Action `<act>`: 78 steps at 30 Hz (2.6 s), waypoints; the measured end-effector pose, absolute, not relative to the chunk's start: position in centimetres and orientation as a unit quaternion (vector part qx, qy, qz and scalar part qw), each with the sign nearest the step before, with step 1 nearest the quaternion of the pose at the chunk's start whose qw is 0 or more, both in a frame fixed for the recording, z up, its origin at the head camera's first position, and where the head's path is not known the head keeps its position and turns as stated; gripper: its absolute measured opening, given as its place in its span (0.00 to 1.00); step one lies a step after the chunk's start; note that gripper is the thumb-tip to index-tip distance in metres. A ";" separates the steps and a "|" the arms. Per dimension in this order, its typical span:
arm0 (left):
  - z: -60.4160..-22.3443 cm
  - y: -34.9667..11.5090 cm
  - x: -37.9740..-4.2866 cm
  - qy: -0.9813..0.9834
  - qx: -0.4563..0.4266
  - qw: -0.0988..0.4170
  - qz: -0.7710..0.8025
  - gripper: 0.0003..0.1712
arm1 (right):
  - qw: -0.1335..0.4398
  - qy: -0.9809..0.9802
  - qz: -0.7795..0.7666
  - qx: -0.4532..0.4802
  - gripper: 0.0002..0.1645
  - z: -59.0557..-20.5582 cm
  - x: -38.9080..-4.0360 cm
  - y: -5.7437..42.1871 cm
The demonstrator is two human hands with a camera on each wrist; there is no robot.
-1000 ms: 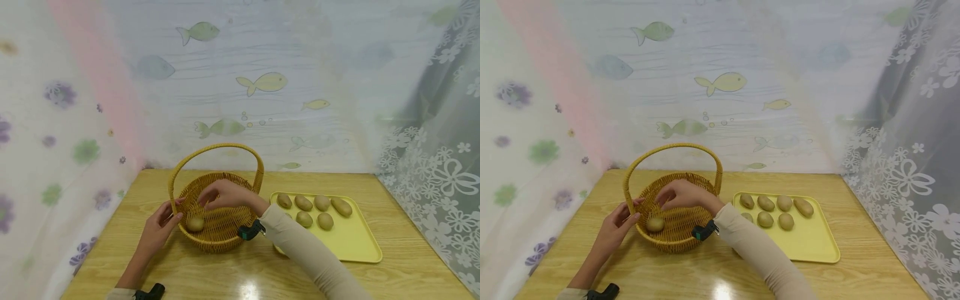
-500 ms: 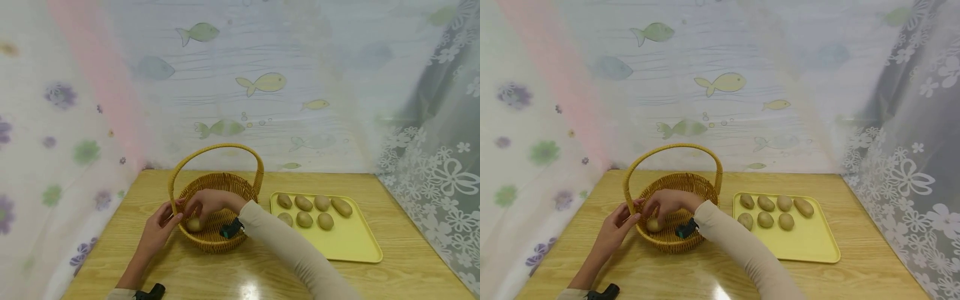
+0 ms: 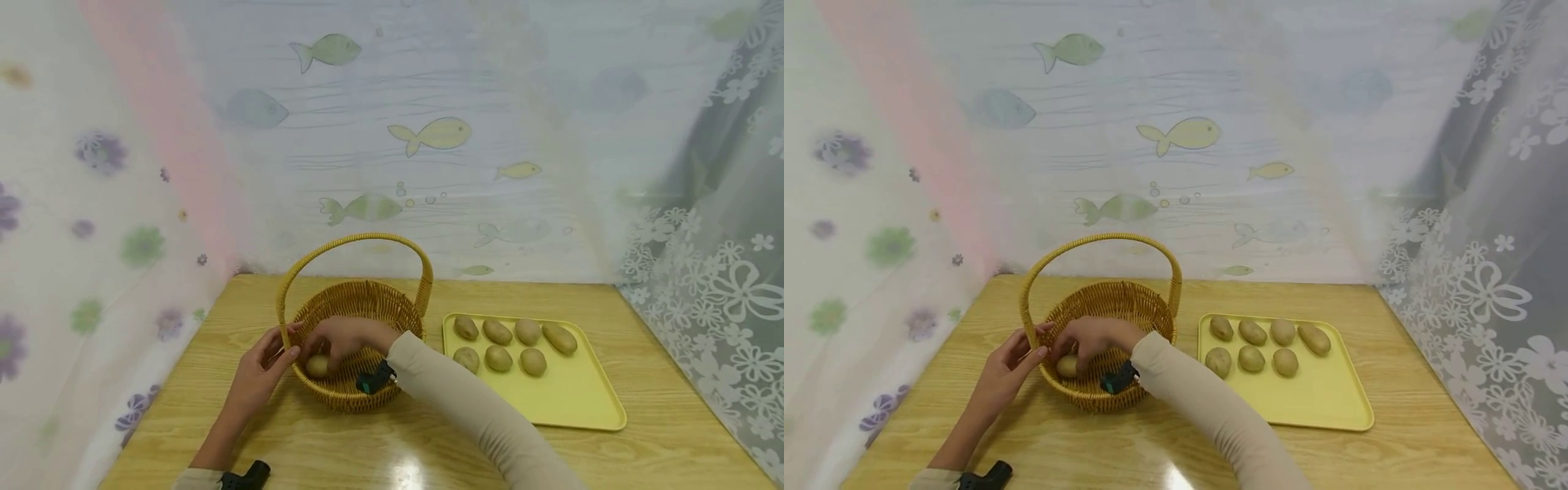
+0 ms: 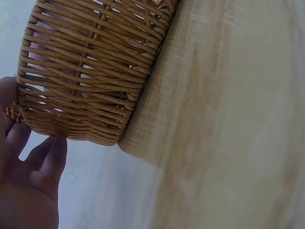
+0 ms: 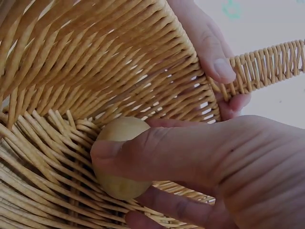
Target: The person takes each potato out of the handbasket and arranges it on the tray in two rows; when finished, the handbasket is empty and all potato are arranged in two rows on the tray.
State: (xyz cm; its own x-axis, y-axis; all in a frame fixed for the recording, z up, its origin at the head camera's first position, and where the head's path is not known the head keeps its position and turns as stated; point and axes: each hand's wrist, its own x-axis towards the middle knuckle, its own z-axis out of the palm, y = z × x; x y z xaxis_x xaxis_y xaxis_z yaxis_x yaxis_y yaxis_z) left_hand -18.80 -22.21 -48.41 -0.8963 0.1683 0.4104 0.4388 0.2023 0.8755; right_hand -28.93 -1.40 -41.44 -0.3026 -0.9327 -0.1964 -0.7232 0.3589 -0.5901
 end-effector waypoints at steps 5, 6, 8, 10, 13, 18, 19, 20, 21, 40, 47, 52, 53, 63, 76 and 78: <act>-48.5 -22.2 -18.9 -0.769 -0.198 0.114 -0.598 0.25 | 0.250 0.785 -0.205 -0.529 0.31 -41.5 -29.0 -1.3; -48.5 -22.2 -18.9 -0.770 -0.198 0.115 -0.596 0.25 | 0.245 0.787 -0.206 -0.527 0.31 -41.5 -29.0 -1.3; -48.5 -22.2 -18.9 -0.770 -0.197 0.114 -0.596 0.26 | 0.238 0.791 -0.209 -0.524 0.30 -41.4 -29.0 -1.2; -48.4 -22.2 -18.9 -0.770 -0.198 0.114 -0.596 0.26 | 0.231 0.794 -0.216 -0.519 0.28 -41.4 -29.0 -1.1; -48.3 -22.1 -18.8 -0.769 -0.199 0.114 -0.596 0.26 | 0.228 0.796 -0.232 -0.510 0.28 -41.3 -29.1 -0.8; -48.3 -22.2 -18.7 -0.772 -0.194 0.113 -0.595 0.26 | 0.232 0.800 -0.272 -0.483 0.28 -41.2 -29.0 -0.1; -48.3 -22.2 -18.7 -0.772 -0.193 0.113 -0.595 0.26 | 0.227 0.801 -0.276 -0.480 0.29 -41.2 -29.0 0.1; -48.3 -22.2 -18.7 -0.772 -0.192 0.113 -0.595 0.26 | 0.225 0.802 -0.283 -0.475 0.29 -41.1 -29.0 0.2; -48.3 -22.2 -18.7 -0.774 -0.192 0.114 -0.593 0.26 | 0.222 0.804 -0.289 -0.470 0.29 -41.0 -28.9 0.4; -48.5 -22.2 -18.8 -0.782 -0.174 0.112 -0.588 0.25 | 0.155 0.817 -0.377 -0.408 0.31 -38.7 -27.6 4.4; -48.5 -22.4 -18.7 -0.794 -0.164 0.110 -0.574 0.27 | 0.135 0.817 -0.389 -0.403 0.31 -38.4 -27.2 5.4; -48.4 -22.3 -18.7 -0.782 -0.173 0.112 -0.588 0.24 | 0.129 0.813 -0.407 -0.396 0.32 -38.1 -26.8 6.2; -48.5 -22.2 -18.7 -0.780 -0.175 0.111 -0.591 0.24 | 0.129 0.811 -0.412 -0.395 0.31 -38.0 -26.8 6.4; -48.4 -22.1 -18.7 -0.777 -0.175 0.110 -0.595 0.22 | 0.127 0.801 -0.434 -0.391 0.29 -37.6 -26.1 7.8; -48.4 -22.1 -18.8 -0.766 -0.196 0.112 -0.601 0.20 | 0.118 0.792 -0.458 -0.388 0.29 -37.4 -25.3 9.5; -48.4 -22.1 -18.8 -0.768 -0.194 0.111 -0.600 0.21 | 0.118 0.791 -0.461 -0.383 0.29 -37.4 -25.2 9.8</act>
